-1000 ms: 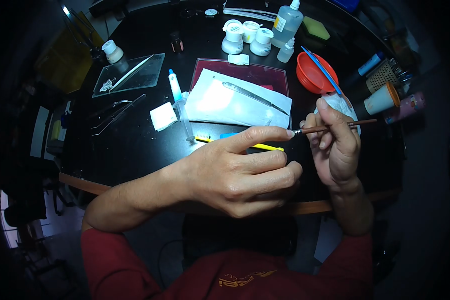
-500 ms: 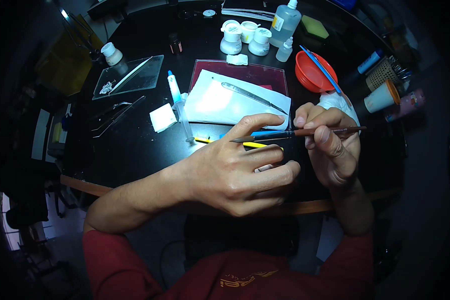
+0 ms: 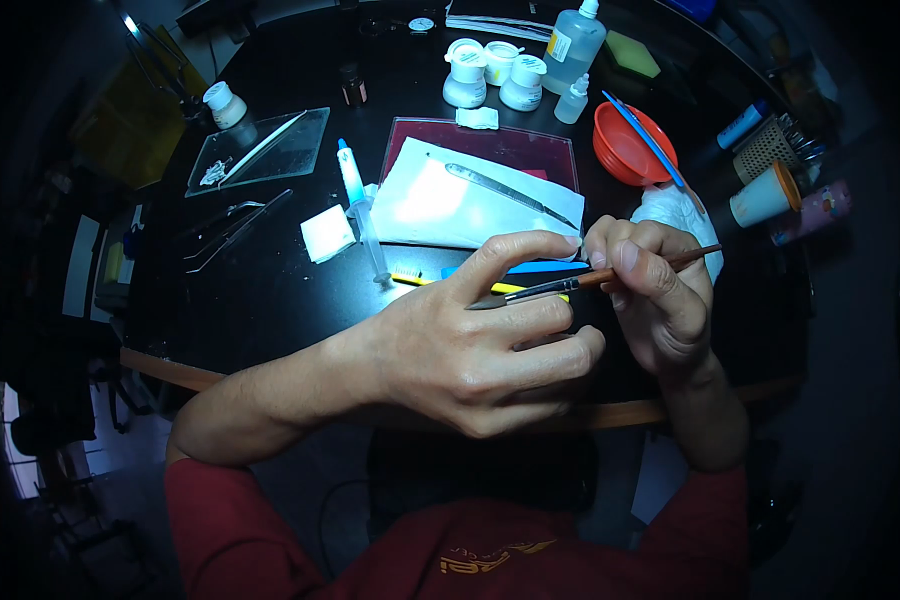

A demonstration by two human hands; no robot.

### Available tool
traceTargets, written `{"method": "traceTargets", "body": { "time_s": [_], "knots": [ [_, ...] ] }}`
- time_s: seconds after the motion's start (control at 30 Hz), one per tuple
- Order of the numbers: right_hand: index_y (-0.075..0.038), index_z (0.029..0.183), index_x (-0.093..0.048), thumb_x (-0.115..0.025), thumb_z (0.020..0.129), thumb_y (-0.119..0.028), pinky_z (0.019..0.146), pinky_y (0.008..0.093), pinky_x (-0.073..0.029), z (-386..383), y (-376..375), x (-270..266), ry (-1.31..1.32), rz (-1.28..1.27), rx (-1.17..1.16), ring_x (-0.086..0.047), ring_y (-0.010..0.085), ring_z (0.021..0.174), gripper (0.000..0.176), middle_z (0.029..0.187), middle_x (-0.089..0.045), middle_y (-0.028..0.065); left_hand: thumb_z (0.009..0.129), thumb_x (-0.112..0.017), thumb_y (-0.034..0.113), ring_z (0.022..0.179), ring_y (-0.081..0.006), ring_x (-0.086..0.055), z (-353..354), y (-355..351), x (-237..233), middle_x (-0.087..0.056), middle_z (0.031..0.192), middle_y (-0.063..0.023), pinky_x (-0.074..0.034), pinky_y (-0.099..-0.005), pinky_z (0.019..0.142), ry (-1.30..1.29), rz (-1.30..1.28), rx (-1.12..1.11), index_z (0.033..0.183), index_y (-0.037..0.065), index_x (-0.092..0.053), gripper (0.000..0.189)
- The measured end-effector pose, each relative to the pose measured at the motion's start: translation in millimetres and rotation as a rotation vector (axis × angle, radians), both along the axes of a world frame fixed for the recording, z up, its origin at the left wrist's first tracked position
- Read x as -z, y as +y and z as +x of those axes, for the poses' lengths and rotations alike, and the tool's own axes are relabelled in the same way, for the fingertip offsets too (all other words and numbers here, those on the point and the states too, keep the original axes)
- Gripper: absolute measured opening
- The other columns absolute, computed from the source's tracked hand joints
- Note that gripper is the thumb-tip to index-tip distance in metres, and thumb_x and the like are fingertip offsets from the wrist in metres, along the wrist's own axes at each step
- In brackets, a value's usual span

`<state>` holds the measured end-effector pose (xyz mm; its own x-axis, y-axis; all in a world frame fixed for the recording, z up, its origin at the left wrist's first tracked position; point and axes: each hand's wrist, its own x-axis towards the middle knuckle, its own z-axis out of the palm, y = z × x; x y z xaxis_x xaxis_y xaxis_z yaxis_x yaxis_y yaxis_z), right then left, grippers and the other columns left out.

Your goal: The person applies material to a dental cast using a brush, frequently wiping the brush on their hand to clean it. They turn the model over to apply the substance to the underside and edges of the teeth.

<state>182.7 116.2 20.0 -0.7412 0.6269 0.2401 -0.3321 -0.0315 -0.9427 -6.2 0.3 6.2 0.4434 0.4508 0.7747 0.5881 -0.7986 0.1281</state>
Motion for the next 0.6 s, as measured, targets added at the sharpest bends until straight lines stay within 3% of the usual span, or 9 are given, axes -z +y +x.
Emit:
{"method": "traceTargets", "body": {
  "time_s": [0.33, 0.47, 0.6],
  "knots": [
    [-0.003, 0.068, -0.065, -0.065, 0.098, -0.012, 0.060, 0.0235, -0.036, 3.8, 5.2, -5.0, 0.008, -0.055, 0.123, -0.049, 0.0086, 0.065, 0.031, 0.069, -0.058, 0.0050, 0.082, -0.077, 0.024, 0.075, -0.0168, -0.061, -0.3, 0.4, -1.7, -0.049, 0.075, -0.0015, -0.044, -0.0539, 0.112, 0.050, 0.047, -0.011, 0.101, 0.004, -0.066, 0.030],
    [-0.003, 0.069, -0.064, -0.063, 0.099, -0.012, 0.060, 0.0225, -0.036, 4.3, 5.2, -1.6, 0.074, -0.026, 0.055, -0.050, 0.0097, 0.068, 0.031, 0.072, -0.058, 0.0056, 0.083, -0.076, 0.025, 0.075, -0.0166, -0.061, -0.3, 1.1, -1.3, -0.049, 0.075, -0.0016, -0.044, -0.0543, 0.112, 0.042, 0.044, 0.002, 0.101, 0.004, -0.066, 0.029],
    [-0.004, 0.074, -0.064, -0.064, 0.099, -0.012, 0.065, 0.0258, -0.040, 1.7, 1.3, 0.9, 0.054, 0.058, -0.002, -0.051, 0.0117, 0.070, 0.027, 0.073, -0.059, 0.0061, 0.083, -0.072, 0.029, 0.071, -0.0086, -0.062, 0.9, -1.2, 0.4, -0.065, 0.089, 0.0033, -0.047, -0.0585, 0.110, 0.027, -0.058, -0.013, 0.099, 0.008, -0.077, 0.028]
  ]
}}
